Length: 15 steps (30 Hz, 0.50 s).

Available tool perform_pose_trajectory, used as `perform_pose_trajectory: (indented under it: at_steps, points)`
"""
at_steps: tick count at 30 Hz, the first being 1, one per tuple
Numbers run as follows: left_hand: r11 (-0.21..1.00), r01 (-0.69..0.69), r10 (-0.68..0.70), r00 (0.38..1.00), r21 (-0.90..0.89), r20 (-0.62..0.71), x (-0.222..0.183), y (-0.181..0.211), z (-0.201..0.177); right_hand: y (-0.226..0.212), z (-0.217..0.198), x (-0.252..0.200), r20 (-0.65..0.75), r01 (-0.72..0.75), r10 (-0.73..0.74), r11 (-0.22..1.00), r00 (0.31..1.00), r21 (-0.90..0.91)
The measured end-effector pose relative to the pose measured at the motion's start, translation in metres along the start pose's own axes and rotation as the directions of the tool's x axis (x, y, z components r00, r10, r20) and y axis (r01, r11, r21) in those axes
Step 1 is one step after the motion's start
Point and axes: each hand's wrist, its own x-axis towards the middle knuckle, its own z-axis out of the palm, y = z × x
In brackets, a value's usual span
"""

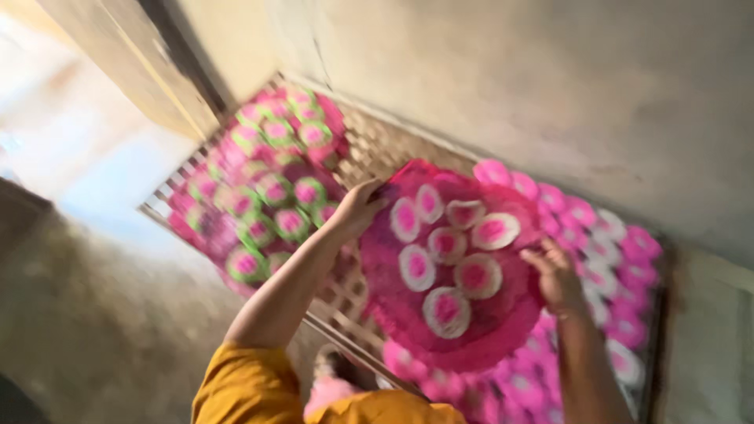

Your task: The person is arranging pink and green circular disks onto a mesh rack by hand, placing them one by one to form rows.

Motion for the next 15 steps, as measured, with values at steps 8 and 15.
perform_pose_trajectory:
  at_steps: [8,15]
  points:
    - [0.84,0.328,-0.203,0.929,0.432,-0.311,-0.011,-0.048,-0.268,0.136,0.3,0.107,-0.146,0.031,-0.05,0.991,0.988,-0.129]
    - [0.736,0.133,0.151,0.924,0.664,-0.352,-0.054,-0.124,-0.281,0.155,0.359,0.071,-0.108,0.137,-0.254,0.781,0.961,-0.609]
